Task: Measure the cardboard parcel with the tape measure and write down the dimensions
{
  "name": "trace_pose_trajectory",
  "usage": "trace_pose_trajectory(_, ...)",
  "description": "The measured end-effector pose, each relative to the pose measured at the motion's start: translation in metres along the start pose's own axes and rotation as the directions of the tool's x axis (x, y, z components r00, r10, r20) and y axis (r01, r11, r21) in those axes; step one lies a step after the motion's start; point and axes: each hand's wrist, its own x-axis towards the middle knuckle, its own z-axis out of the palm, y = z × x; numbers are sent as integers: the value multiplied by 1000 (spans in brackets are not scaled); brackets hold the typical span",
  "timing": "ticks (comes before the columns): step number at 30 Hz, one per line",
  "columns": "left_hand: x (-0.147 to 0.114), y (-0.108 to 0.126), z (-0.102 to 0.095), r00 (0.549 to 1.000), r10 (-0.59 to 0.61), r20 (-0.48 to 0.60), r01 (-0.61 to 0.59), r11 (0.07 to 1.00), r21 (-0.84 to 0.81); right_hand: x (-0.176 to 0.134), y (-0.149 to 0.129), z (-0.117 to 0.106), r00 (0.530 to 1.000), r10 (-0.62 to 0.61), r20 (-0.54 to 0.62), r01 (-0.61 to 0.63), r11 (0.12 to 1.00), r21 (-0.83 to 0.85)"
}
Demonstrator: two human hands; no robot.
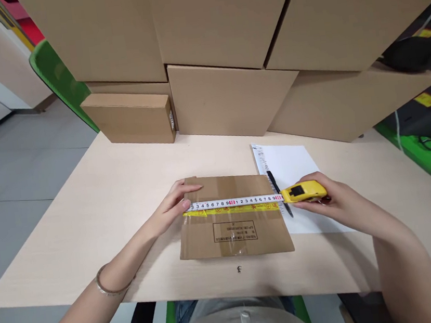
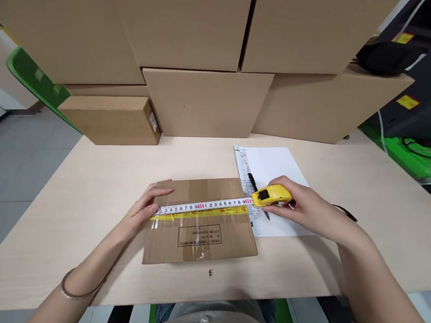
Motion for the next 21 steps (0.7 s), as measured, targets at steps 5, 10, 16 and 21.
trace_pose_trajectory(5,0,1,0,1000,-15,-10,15,1000,11,0,-10,7,999,-24,-25,24,1000,13)
trace_pose_trajectory(10,0,0,0,999,-18,-31,19,1000,23,2,-30,-6,996,-60,64,66,993,-100)
trace_pose_trajectory(16,0,4,0,999,-22,-38,24,999,33,10,-60,-21,985,-164,53,172,912,-373)
trace_pose_trajectory(21,-1,4,-1,999,-36,-30,36,999,15,34,-108,-10,948,-251,197,305,894,-327)
